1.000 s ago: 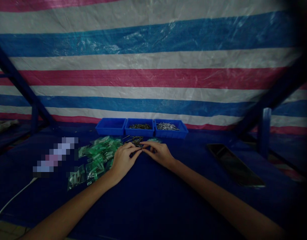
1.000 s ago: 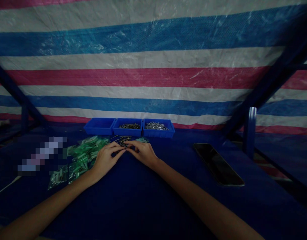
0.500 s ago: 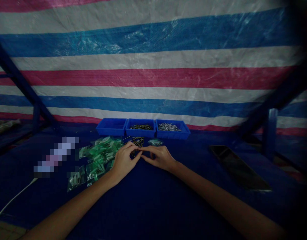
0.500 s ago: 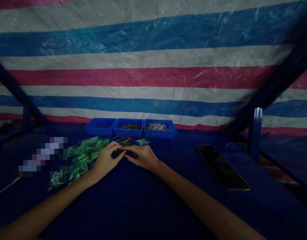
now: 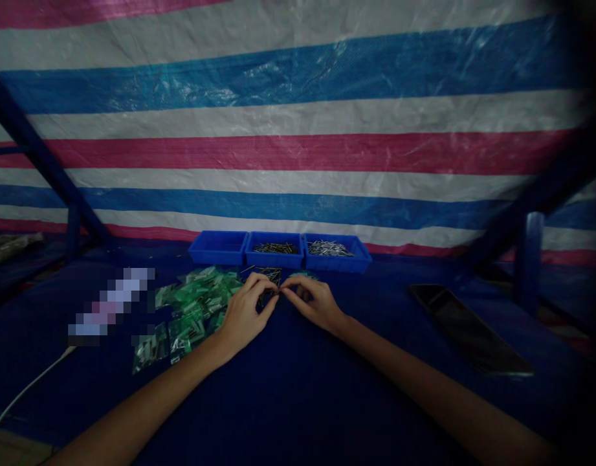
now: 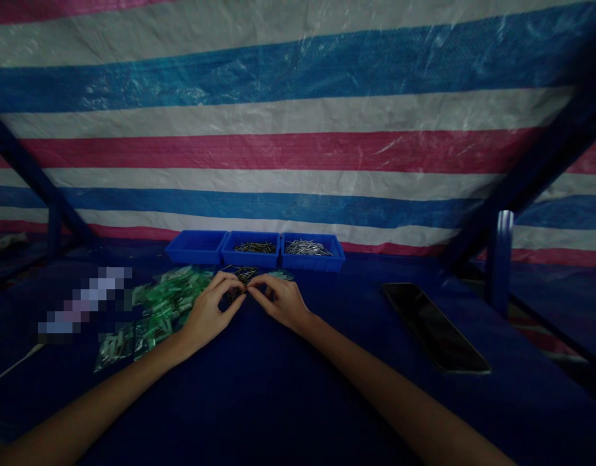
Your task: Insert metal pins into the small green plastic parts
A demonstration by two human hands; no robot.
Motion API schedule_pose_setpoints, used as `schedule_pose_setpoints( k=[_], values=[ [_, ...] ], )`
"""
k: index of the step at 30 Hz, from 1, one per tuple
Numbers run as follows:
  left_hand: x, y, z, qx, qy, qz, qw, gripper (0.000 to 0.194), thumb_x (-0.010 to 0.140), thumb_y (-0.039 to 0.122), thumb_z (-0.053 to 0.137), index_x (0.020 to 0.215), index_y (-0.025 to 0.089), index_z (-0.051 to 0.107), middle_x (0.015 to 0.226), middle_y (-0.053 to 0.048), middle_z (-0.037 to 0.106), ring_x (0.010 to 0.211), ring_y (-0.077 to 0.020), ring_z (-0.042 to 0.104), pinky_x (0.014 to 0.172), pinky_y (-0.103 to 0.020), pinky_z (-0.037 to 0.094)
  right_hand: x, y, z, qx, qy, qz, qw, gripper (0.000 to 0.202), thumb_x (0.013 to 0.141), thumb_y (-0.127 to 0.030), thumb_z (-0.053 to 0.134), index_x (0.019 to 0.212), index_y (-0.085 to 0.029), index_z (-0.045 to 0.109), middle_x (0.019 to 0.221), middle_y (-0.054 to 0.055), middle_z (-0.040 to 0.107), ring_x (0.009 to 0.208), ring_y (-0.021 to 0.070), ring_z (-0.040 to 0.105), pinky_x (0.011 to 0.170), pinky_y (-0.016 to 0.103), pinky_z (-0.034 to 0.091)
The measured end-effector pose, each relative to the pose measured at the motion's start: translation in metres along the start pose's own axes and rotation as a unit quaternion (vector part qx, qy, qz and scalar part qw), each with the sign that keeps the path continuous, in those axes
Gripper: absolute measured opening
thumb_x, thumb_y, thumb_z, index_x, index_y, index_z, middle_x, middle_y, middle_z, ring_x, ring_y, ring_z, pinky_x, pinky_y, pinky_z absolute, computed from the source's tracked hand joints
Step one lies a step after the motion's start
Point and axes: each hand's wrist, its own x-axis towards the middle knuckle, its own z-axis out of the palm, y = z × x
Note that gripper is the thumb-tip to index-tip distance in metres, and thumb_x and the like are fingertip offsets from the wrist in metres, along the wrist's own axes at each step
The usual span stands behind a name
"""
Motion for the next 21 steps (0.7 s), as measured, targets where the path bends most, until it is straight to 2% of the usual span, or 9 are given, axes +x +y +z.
schedule_pose_setpoints(
  k=[4, 11, 17, 21],
  values=[
    [0.0006, 0.0047, -0.0022, -0.042, 0.017, -0.012, 0.999, 0.012, 0.084, 0.022, 0.046, 0.091, 0.020, 0.056, 0.092, -0.003, 0.051, 0.076, -0.0126, 0.053, 0.071, -0.027, 0.044, -0.0002, -0.0001, -0.0008, 0.007, 0.002, 0.003, 1.000, 0.016, 0.083, -0.030, 0.049, 0.088, -0.018, 0.058, 0.072, 0.000, 0.062, 0.046, 0.0062, 0.048, 0.048, 0.019, 0.039],
    [-0.0014, 0.0036, -0.0001, -0.043, 0.030, -0.003, 0.999, 0.009, 0.081, 0.025, 0.051, 0.087, 0.020, 0.056, 0.093, -0.004, 0.049, 0.082, -0.0146, 0.053, 0.074, -0.029, 0.045, 0.0012, -0.0032, -0.0006, -0.001, -0.063, -0.035, 0.997, 0.017, 0.083, -0.031, 0.050, 0.087, -0.017, 0.058, 0.076, 0.002, 0.060, 0.053, 0.0077, 0.051, 0.051, 0.020, 0.040],
    [0.0016, -0.0011, -0.0014, -0.016, 0.043, -0.038, 0.998, 0.009, 0.082, 0.026, 0.050, 0.086, 0.020, 0.056, 0.092, -0.003, 0.049, 0.080, -0.0140, 0.054, 0.073, -0.028, 0.045, 0.0044, -0.0027, -0.0018, 0.022, -0.034, 0.002, 0.999, 0.014, 0.082, -0.029, 0.051, 0.086, -0.018, 0.059, 0.076, 0.001, 0.059, 0.053, 0.0074, 0.050, 0.051, 0.020, 0.040],
    [0.0013, -0.0038, 0.0007, 0.002, 0.008, -0.036, 0.999, 0.011, 0.082, 0.028, 0.048, 0.085, 0.020, 0.055, 0.090, -0.002, 0.050, 0.078, -0.0136, 0.055, 0.071, -0.027, 0.045, 0.0055, -0.0008, -0.0019, 0.044, -0.013, 0.029, 0.999, 0.015, 0.082, -0.030, 0.051, 0.085, -0.018, 0.060, 0.075, 0.002, 0.060, 0.051, 0.0070, 0.049, 0.047, 0.019, 0.040]
  ],
)
